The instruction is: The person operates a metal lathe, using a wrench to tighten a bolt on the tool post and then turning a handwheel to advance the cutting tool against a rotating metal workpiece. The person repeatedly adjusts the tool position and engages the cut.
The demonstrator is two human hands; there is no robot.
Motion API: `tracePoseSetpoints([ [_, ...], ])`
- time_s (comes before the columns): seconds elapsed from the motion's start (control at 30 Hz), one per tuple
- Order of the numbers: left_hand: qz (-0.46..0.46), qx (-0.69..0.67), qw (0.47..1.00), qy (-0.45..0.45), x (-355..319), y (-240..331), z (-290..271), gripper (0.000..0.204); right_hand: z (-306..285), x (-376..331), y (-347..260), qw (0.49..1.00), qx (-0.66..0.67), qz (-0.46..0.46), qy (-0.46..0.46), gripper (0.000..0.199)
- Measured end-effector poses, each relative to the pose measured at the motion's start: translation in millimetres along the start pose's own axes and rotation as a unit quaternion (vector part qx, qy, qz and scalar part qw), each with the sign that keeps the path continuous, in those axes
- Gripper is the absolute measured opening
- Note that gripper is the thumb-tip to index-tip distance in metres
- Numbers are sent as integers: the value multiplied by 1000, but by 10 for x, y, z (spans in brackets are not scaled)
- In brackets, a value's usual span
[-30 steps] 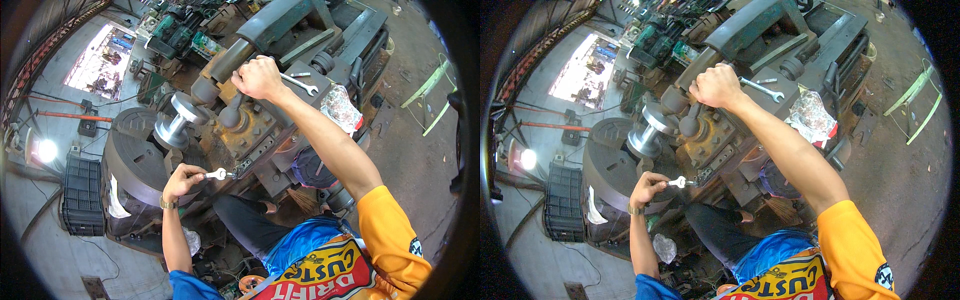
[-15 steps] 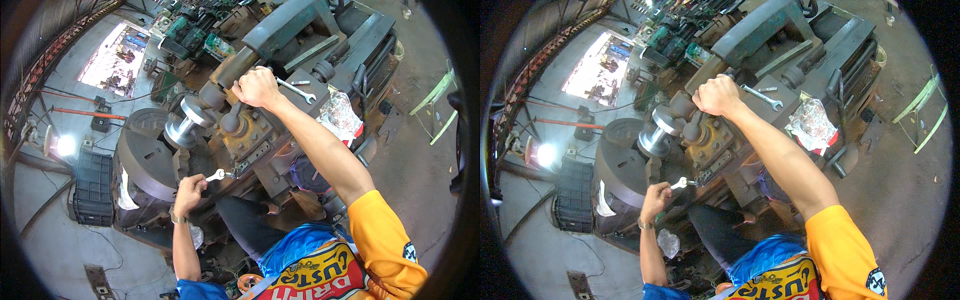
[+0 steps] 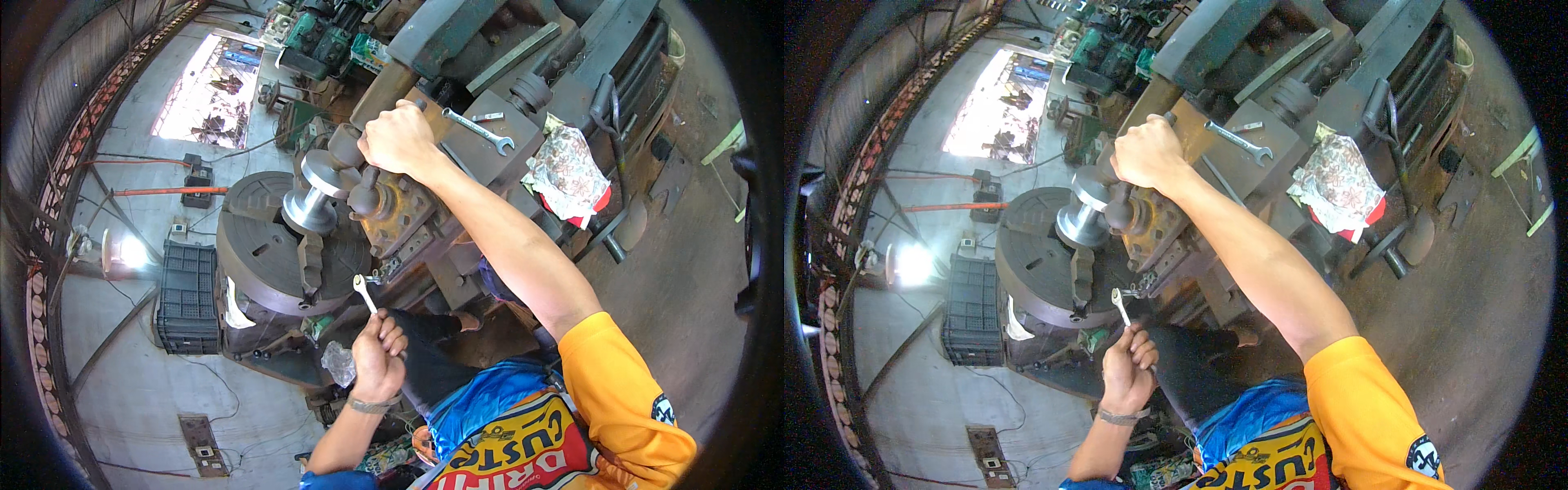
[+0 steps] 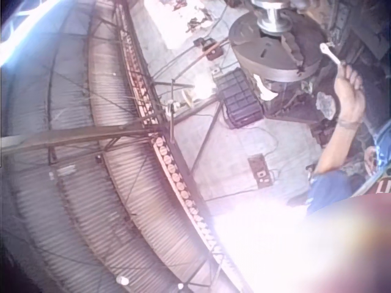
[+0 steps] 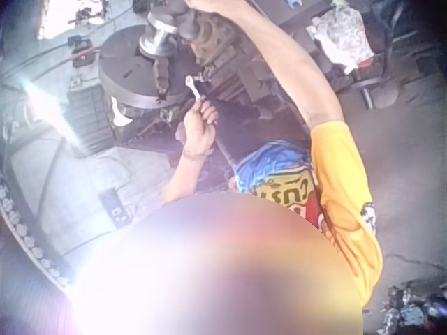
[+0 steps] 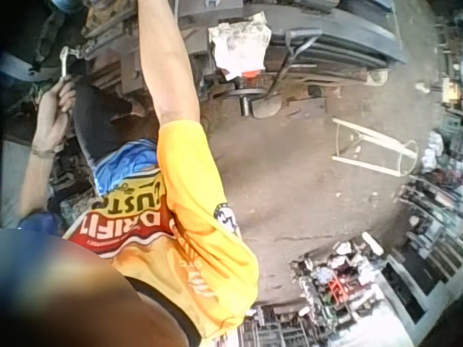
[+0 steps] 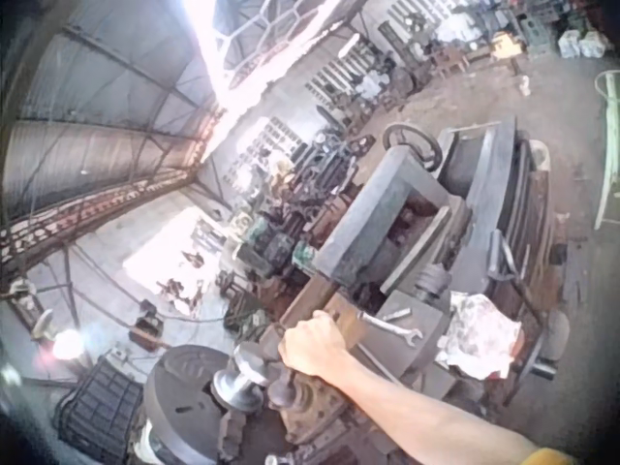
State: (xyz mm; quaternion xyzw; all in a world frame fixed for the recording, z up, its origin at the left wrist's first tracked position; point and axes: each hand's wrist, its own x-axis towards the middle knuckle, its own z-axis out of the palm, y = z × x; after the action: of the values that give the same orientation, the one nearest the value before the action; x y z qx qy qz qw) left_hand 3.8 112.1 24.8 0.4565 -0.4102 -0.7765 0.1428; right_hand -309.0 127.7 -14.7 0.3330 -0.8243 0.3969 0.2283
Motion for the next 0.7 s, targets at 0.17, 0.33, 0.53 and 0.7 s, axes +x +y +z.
tracePoseSetpoints([
  [0.17,0,-147,989,2,126,-170,321,16,43,-10,-8,999,-7,6,35,35],
  [0.33,104,-251,962,15,472,-361,929,26,-18,8,-51,998,-58,20,-21,36],
  [0.53,115,-294,938,-143,453,-415,696,17,-47,-8,-50,994,-103,-22,14,39],
  [0.7,50,-228,943,-238,148,-414,151,18,3,-4,-31,993,-103,-38,40,40],
])
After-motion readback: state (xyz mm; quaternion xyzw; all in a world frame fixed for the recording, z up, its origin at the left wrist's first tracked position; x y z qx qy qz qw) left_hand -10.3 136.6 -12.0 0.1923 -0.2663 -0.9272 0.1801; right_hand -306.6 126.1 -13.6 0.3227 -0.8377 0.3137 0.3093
